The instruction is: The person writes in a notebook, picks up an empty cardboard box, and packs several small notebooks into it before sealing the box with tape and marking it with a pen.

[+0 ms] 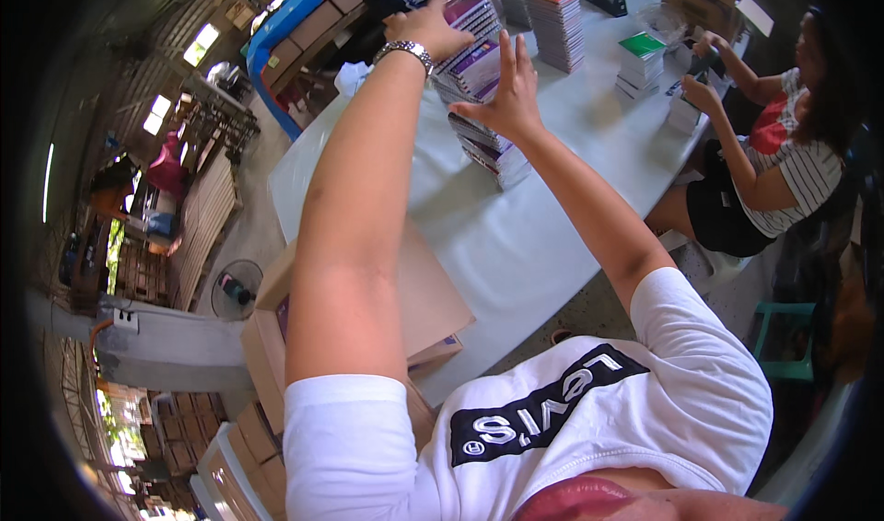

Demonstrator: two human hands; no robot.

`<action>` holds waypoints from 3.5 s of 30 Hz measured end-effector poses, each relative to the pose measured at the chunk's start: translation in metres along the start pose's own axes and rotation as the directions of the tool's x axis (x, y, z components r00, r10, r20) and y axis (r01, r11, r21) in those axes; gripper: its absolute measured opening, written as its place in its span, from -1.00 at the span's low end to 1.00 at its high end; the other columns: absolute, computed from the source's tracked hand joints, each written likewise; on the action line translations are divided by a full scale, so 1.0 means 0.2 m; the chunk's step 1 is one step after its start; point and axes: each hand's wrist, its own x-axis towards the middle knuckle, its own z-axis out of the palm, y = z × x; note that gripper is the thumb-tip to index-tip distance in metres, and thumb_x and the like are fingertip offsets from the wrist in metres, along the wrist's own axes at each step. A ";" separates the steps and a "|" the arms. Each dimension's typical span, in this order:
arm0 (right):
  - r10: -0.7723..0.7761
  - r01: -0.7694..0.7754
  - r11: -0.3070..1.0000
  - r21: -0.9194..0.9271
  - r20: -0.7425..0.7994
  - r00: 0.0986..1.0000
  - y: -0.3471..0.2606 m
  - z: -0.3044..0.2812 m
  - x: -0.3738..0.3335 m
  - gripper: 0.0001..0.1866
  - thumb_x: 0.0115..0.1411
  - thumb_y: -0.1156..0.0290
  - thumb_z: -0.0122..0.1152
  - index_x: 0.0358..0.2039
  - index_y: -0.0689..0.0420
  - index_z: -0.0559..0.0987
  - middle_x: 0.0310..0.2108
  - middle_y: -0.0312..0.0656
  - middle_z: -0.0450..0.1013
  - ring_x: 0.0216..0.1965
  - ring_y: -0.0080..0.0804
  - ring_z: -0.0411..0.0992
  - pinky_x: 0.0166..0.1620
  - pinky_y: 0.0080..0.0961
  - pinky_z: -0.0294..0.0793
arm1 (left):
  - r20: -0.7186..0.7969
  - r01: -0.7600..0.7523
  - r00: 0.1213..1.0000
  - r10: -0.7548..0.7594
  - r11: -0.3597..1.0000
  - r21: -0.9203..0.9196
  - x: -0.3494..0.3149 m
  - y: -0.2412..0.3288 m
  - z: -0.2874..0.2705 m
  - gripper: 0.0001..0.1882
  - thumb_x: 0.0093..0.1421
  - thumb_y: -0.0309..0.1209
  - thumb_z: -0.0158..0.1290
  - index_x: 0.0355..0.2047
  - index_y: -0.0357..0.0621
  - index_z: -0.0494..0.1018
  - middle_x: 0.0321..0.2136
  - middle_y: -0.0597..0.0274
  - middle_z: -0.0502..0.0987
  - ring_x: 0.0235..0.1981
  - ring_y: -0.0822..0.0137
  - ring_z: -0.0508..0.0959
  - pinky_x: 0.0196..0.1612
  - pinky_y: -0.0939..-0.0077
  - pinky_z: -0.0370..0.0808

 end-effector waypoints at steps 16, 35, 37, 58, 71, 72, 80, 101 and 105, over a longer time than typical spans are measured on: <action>-0.119 0.117 0.991 0.066 0.029 0.992 0.08 0.09 0.06 -0.03 -0.29 0.03 0.57 0.15 -0.08 0.28 0.06 0.06 0.30 0.07 0.09 0.32 0.07 -0.10 0.40 | 0.133 0.497 0.773 -0.621 0.463 -0.734 -1.61 -0.57 -0.25 -0.26 0.03 -0.35 0.29 0.18 -0.30 0.24 -0.14 -0.02 0.52 -0.24 0.28 0.61 -0.19 0.56 0.53; -0.195 0.194 0.800 0.567 -0.061 0.979 -0.96 -0.32 -0.06 -0.07 -0.35 0.35 0.50 0.10 0.10 0.24 -0.04 -0.07 0.32 0.02 -0.20 0.33 0.09 -0.31 0.33 | 0.447 0.834 0.422 -0.789 0.531 0.150 -2.33 -0.69 0.31 0.00 -0.03 0.14 0.21 0.27 -0.19 0.11 0.22 -0.34 0.18 0.27 -0.14 0.21 0.23 0.12 0.27; -0.250 0.255 0.759 0.599 -0.093 0.964 -1.07 -0.37 -0.12 -0.06 -0.35 0.33 0.53 0.09 0.12 0.23 -0.05 -0.06 0.32 0.01 -0.22 0.33 0.08 -0.32 0.34 | 0.378 0.714 0.504 -0.777 0.621 0.324 -2.38 -0.72 0.26 -0.14 0.03 0.13 0.17 0.21 -0.16 0.24 0.24 -0.31 0.18 0.28 -0.11 0.20 0.25 0.14 0.25; -0.465 0.521 0.829 0.202 0.767 0.443 -1.55 -0.44 -1.18 -0.31 -0.09 -0.20 0.35 -0.12 0.10 0.52 -0.13 -0.02 0.40 -0.05 -0.04 0.40 0.14 -0.10 0.29 | 0.023 0.156 0.479 -0.878 0.060 -0.986 -2.59 -1.51 0.11 -0.38 0.11 -0.28 0.16 0.14 -0.29 0.27 0.01 -0.09 0.47 0.05 0.01 0.47 0.19 0.10 0.34; 0.105 -0.053 0.976 -0.211 0.244 0.964 -0.07 -0.03 -0.30 0.08 -0.23 0.05 0.56 0.30 -0.17 0.17 0.25 0.17 0.10 0.24 0.15 0.15 0.23 -0.15 0.26 | -0.067 0.477 0.879 -0.472 0.873 0.103 -2.57 -1.56 0.39 -0.30 0.22 0.02 0.05 0.31 0.15 0.14 0.37 0.11 0.05 0.39 0.07 -0.02 0.33 -0.11 -0.05; 0.160 -0.098 0.968 -0.233 0.262 0.952 0.05 0.01 -0.29 0.15 -0.28 0.07 0.59 0.32 -0.19 0.12 0.27 0.20 0.05 0.28 0.19 0.08 0.25 -0.13 0.23 | -0.050 0.490 0.872 -0.487 0.869 0.074 -2.56 -1.55 0.38 -0.33 0.22 -0.02 0.06 0.29 0.14 0.18 0.36 0.08 0.06 0.39 0.07 0.00 0.34 -0.06 -0.03; 0.023 -0.076 0.975 0.207 0.247 0.969 0.33 0.23 -0.35 0.13 -0.36 0.27 0.59 0.28 -0.20 0.17 0.22 0.24 0.08 0.23 0.26 0.11 0.21 -0.04 0.27 | -0.132 0.226 0.716 -0.686 0.407 -0.885 -2.10 -1.00 0.23 -0.59 0.29 -0.27 0.05 0.08 -0.22 0.42 0.08 -0.03 0.45 0.12 0.09 0.43 0.18 0.27 0.34; -0.644 0.601 0.764 0.233 0.236 0.728 -1.49 0.11 -0.70 -0.14 -0.18 -0.12 0.40 0.16 -0.07 0.42 0.18 -0.17 0.22 0.09 -0.02 0.24 0.12 -0.02 0.23 | -0.223 0.612 0.605 -0.764 0.626 -0.485 -2.25 -1.34 0.26 -0.35 0.30 -0.06 -0.06 0.29 -0.14 0.19 0.27 -0.24 0.15 0.28 -0.10 0.19 0.29 0.05 0.15; -0.457 0.419 0.872 0.254 0.732 0.506 -1.41 0.16 -0.89 -0.23 -0.07 -0.22 0.32 0.06 0.02 0.50 0.01 -0.09 0.40 0.05 0.00 0.32 0.16 0.11 0.17 | -0.141 0.502 0.817 -0.559 0.811 -0.301 -2.24 -1.30 0.46 -0.38 0.36 0.02 -0.21 0.28 -0.10 0.23 0.32 -0.23 0.08 0.36 -0.08 0.06 0.37 0.01 -0.07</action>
